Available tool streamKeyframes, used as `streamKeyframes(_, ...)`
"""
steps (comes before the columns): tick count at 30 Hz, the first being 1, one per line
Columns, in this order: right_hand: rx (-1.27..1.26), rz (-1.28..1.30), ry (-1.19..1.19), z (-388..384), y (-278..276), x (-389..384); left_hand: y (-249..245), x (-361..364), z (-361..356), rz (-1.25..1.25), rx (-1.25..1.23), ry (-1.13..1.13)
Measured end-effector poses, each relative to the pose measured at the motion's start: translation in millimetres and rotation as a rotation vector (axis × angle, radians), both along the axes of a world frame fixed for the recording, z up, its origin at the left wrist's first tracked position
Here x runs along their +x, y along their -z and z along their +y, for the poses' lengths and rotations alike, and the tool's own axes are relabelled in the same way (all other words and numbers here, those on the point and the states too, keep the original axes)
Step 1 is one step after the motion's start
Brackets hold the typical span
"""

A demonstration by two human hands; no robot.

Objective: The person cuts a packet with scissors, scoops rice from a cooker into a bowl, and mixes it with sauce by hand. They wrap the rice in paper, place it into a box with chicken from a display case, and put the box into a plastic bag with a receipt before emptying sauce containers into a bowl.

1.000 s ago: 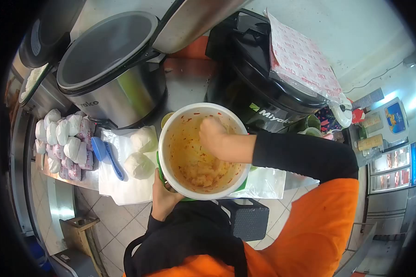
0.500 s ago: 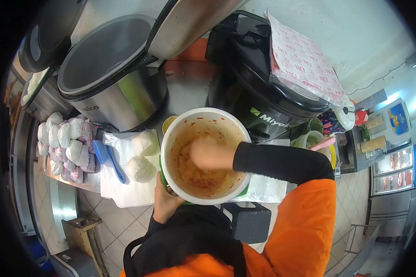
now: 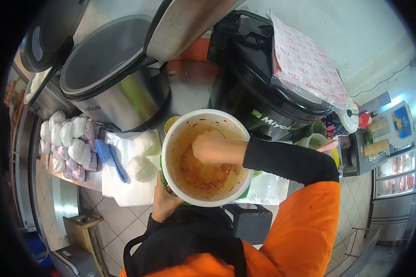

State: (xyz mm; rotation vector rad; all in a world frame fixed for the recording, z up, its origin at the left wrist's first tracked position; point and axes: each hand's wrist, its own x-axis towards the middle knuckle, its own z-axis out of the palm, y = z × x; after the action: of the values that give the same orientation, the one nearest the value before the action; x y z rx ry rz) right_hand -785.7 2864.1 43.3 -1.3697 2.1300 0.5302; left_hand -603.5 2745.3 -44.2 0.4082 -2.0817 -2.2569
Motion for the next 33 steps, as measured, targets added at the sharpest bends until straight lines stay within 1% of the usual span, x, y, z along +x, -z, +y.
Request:
streamKeyframes(1, 0.007, 0.0, -0.006, -3, -6, 0, 2, 0, 0, 0.01, -0.002, 0.011)
streamKeyframes(3, -0.15, 0.172, 0.123, -9, -12, 5, -9, -2, -2, -0.007, -0.015, 0.02)
streamKeyframes(4, -0.147, 0.169, 0.117, -6, 1, 9, -14, -3, -4, -0.014, -0.045, 0.04)
streamKeyframes(5, 0.048, 0.259, 0.131, 0, 25, 16, -12, -1, -4, -0.013, -0.047, 0.039)
streamKeyframes(6, 0.242, 0.352, 0.144, -1, 30, 20, -7, -1, -5, 0.01, -0.045, 0.035)
streamKeyframes(7, 0.24, 0.359, 0.138, 4, 30, 17, -3, -2, -5, 0.032, -0.04, 0.027)
streamKeyframes(9, 0.28, 0.212, -0.012, 10, 5, 19, 3, -3, -6, 0.037, -0.01, 0.03)
streamKeyframes(10, 0.279, 0.21, -0.014, 5, -7, 19, 4, -3, -7, 0.037, 0.018, 0.049)
streamKeyframes(12, -0.027, 0.143, 0.043, -9, -25, 17, -5, -5, -8, 0.019, 0.027, 0.049)
streamKeyframes(13, -0.022, 0.14, 0.048, -10, -13, 18, -7, -5, -7, 0.008, 0.035, 0.051)
streamKeyframes(15, 0.056, 0.222, 0.059, -7, 27, 12, -3, -3, -4, 0.018, 0.031, 0.038)
streamKeyframes(16, 0.199, 0.285, 0.089, 1, 40, 14, -2, -4, -5, 0.033, 0.023, 0.018)
streamKeyframes(17, 0.198, 0.29, 0.09, 11, 37, 17, -2, -4, -6, 0.038, 0.022, 0.018)
streamKeyframes(19, 0.413, 0.248, 0.024, 32, 30, 22, -1, 1, -6, -0.154, -0.099, 0.009)
streamKeyframes(20, 0.417, 0.243, 0.026, 32, 25, 26, 2, 3, -3, -0.159, -0.096, 0.013)
streamKeyframes(22, 0.683, 0.198, -0.225, 32, 10, 30, 9, 2, 5, 0.036, 0.086, -0.123)
streamKeyframes(23, 0.684, 0.201, -0.225, 31, 0, 35, 9, 2, 6, 0.04, 0.087, -0.124)
streamKeyframes(25, 0.634, 0.283, -0.138, 26, -18, 47, 7, 1, 5, 0.037, 0.069, -0.135)
streamKeyframes(26, 0.632, 0.284, -0.14, 23, -26, 43, 5, 1, 3, 0.037, 0.067, -0.137)
streamKeyframes(28, 0.358, 0.095, -0.216, 18, -42, 20, 0, 0, 1, -0.02, -0.079, -0.06)
streamKeyframes(29, 0.216, 0.095, -0.218, 14, -42, 9, 0, -1, 2, -0.019, -0.079, -0.058)
streamKeyframes(30, 0.075, 0.092, -0.217, 11, -37, 4, 2, -1, 3, -0.011, -0.083, -0.072)
streamKeyframes(31, 0.075, 0.088, -0.21, 6, -25, 4, 3, -1, 5, -0.004, -0.088, -0.082)
streamKeyframes(33, -0.072, 0.207, -0.283, -2, 10, 1, 7, -2, 4, 0.006, -0.064, -0.077)
